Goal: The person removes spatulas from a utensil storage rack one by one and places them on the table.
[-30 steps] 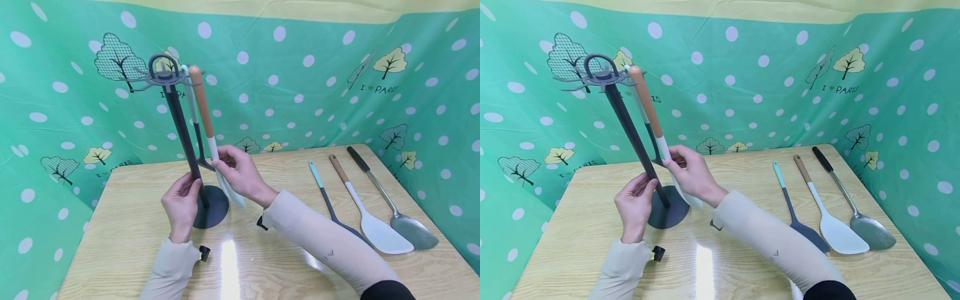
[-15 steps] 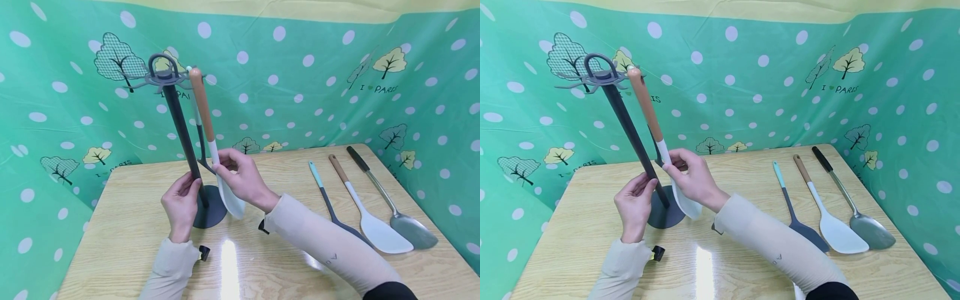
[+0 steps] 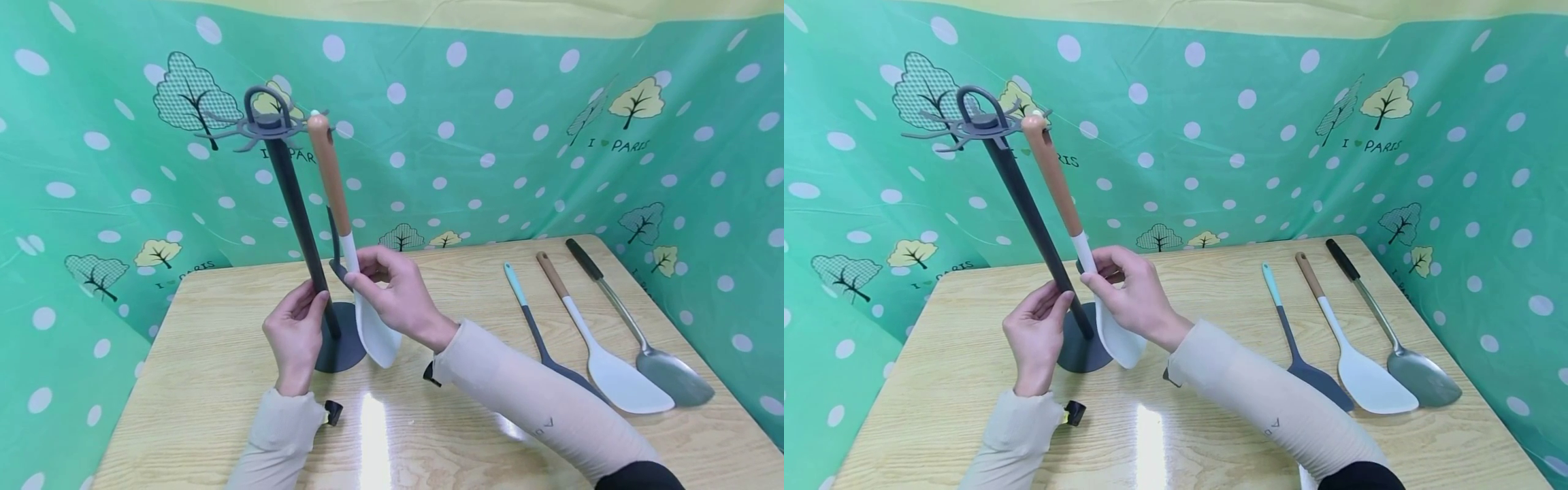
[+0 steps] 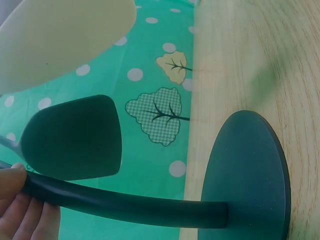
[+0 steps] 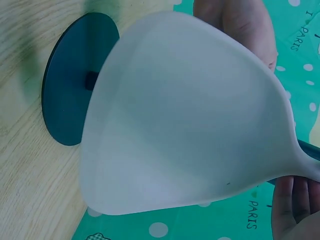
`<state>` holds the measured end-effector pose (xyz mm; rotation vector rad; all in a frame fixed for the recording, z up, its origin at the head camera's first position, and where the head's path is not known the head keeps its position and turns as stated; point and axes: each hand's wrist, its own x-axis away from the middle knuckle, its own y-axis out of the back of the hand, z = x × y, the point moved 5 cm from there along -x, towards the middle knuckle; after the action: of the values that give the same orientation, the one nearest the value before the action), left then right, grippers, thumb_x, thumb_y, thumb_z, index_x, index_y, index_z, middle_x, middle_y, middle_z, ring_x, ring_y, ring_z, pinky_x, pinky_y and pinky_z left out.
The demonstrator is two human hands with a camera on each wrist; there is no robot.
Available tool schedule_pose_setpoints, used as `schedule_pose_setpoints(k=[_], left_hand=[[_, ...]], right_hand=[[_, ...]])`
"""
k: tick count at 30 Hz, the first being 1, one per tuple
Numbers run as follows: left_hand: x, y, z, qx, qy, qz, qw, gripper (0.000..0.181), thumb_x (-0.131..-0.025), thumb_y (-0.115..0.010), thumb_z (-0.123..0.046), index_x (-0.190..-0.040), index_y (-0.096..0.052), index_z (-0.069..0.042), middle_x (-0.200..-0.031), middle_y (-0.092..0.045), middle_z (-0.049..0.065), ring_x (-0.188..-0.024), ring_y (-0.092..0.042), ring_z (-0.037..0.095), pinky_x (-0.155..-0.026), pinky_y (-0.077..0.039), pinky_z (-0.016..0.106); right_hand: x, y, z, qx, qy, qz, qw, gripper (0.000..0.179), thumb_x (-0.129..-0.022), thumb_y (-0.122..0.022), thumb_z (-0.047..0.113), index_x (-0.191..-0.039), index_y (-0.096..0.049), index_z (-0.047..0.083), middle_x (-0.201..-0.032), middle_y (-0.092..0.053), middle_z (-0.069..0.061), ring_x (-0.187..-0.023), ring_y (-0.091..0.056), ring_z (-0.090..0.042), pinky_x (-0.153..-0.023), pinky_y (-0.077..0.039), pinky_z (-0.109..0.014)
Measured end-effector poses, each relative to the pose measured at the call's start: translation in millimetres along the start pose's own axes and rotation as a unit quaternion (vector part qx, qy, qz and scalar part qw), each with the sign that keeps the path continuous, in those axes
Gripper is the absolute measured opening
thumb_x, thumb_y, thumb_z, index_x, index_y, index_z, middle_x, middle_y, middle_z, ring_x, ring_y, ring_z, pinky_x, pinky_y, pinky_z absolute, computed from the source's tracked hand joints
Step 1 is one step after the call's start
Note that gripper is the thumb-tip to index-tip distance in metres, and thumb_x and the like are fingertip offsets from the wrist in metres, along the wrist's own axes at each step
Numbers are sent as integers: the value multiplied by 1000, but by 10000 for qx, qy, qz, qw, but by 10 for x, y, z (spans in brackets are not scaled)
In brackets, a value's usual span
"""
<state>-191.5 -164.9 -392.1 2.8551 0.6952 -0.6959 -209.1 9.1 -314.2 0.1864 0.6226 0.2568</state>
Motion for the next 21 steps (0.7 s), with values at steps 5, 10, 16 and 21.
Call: schedule_pose_setpoints(k=[5, 10, 16, 21], left_hand=[[1, 3, 14, 89, 14, 11, 10000, 27, -81, -75, -3, -108, -72, 0, -99, -71, 15, -84, -70, 16, -75, -56, 20], [4, 7, 3, 206, -14, 37, 9998, 29, -81, -77, -9, -108, -72, -4, -99, -72, 12, -85, -69, 15, -76, -56, 21], [9, 6, -6, 180, 2, 70, 9998, 29, -81, -77, -12, -109, -73, -6, -99, -72, 11, -86, -70, 17, -76, -56, 21], [9, 9, -4, 73, 66, 55, 9999, 28, -81, -76, -8, -109, -72, -4, -99, -72, 11, -86, -69, 16, -77, -56, 21]], right_hand=[[23, -9, 87, -24, -123, -30, 9999, 18, -88, -69, 7, -105, -65, 2, -88, -66, -5, -74, -63, -17, -69, -56, -35], [46, 2, 317, -3, -137, -43, 9999, 19, -87, -67, -2, -105, -63, -5, -88, -65, -14, -75, -63, -24, -70, -56, -39], [53, 6, 291, 24, -133, -111, 9998, 17, -87, -67, -1, -103, -64, -2, -88, -66, -11, -76, -64, -20, -71, -57, -34], [58, -6, 89, -19, -104, -174, 9998, 18, -87, -70, 7, -105, -65, 6, -90, -66, -5, -78, -64, -15, -73, -57, -32]])
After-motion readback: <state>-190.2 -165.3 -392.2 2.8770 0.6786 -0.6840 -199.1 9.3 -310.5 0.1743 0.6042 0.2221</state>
